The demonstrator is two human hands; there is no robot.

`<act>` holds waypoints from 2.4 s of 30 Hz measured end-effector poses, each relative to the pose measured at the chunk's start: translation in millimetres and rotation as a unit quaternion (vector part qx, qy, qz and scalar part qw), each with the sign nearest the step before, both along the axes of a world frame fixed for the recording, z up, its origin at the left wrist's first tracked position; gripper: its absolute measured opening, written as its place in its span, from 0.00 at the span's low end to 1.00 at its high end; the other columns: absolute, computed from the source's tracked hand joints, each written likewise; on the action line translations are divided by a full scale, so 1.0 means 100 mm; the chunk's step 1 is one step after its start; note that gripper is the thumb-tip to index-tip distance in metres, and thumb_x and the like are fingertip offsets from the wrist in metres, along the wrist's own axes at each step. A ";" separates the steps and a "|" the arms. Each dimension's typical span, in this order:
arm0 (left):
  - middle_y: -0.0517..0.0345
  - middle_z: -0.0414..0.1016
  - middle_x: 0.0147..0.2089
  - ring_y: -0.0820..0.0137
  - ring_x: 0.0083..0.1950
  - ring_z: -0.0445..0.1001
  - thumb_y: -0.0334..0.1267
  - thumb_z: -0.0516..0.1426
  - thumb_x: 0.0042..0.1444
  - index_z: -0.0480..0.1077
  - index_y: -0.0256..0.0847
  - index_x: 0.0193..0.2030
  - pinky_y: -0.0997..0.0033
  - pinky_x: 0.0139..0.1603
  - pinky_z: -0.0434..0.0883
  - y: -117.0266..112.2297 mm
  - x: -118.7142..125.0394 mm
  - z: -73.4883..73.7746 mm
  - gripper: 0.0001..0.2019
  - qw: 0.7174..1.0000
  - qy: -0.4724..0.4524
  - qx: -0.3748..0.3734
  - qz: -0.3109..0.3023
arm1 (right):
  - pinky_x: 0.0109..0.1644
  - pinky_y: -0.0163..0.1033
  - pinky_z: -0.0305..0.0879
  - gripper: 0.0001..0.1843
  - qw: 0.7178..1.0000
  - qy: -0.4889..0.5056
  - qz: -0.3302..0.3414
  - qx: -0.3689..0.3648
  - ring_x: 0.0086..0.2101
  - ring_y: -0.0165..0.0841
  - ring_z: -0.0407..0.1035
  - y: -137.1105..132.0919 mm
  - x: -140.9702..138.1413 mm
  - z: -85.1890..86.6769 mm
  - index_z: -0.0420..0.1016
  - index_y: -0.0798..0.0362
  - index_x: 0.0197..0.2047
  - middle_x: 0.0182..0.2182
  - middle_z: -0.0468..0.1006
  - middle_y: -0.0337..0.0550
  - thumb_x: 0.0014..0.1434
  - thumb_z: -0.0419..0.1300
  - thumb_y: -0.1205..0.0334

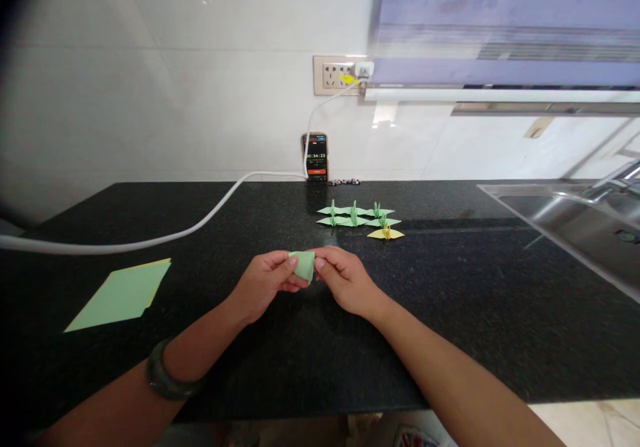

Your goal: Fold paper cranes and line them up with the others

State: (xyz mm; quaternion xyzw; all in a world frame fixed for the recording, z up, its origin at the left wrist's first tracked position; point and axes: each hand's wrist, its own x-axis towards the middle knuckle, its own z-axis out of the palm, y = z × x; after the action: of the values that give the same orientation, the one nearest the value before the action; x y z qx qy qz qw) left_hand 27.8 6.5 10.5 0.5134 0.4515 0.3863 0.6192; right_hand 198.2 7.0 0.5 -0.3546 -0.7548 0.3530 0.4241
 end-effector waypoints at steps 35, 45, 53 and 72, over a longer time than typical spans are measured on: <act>0.50 0.75 0.31 0.69 0.30 0.74 0.45 0.52 0.51 0.68 0.33 0.38 0.74 0.28 0.69 0.00 -0.01 -0.03 0.16 0.999 0.030 0.028 -0.008 | 0.30 0.32 0.60 0.14 1.000 -0.006 -0.030 -0.007 0.27 0.27 0.63 0.01 -0.02 0.01 0.70 0.55 0.38 0.27 0.68 0.41 0.60 0.45 0.58; 0.49 0.75 0.32 0.69 0.30 0.74 0.46 0.51 0.51 0.68 0.32 0.38 0.73 0.29 0.69 0.01 0.00 -0.02 0.17 0.999 0.030 0.029 -0.010 | 0.32 0.34 0.61 0.14 1.000 -0.004 -0.009 -0.020 0.28 0.28 0.64 0.01 0.01 -0.01 0.69 0.55 0.38 0.27 0.69 0.41 0.60 0.46 0.57; 0.50 0.75 0.31 0.70 0.29 0.74 0.45 0.52 0.51 0.69 0.33 0.37 0.74 0.28 0.69 0.01 -0.01 -0.02 0.16 0.999 0.029 0.036 -0.009 | 0.32 0.34 0.62 0.16 1.000 -0.004 -0.008 -0.022 0.28 0.28 0.64 0.00 0.01 0.01 0.70 0.55 0.38 0.26 0.68 0.41 0.60 0.46 0.56; 0.50 0.75 0.31 0.70 0.29 0.74 0.45 0.52 0.51 0.69 0.33 0.37 0.73 0.29 0.69 0.00 -0.01 -0.01 0.16 0.999 0.032 0.031 -0.011 | 0.33 0.35 0.61 0.16 1.000 -0.003 -0.003 -0.024 0.28 0.29 0.63 0.00 0.01 0.01 0.70 0.55 0.36 0.26 0.68 0.41 0.60 0.45 0.56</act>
State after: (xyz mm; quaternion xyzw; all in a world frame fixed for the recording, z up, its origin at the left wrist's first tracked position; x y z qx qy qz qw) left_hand 27.1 6.9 9.3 0.5495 0.4528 0.3769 0.5925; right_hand 199.6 7.3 2.0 -0.3679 -0.7464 0.3691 0.4138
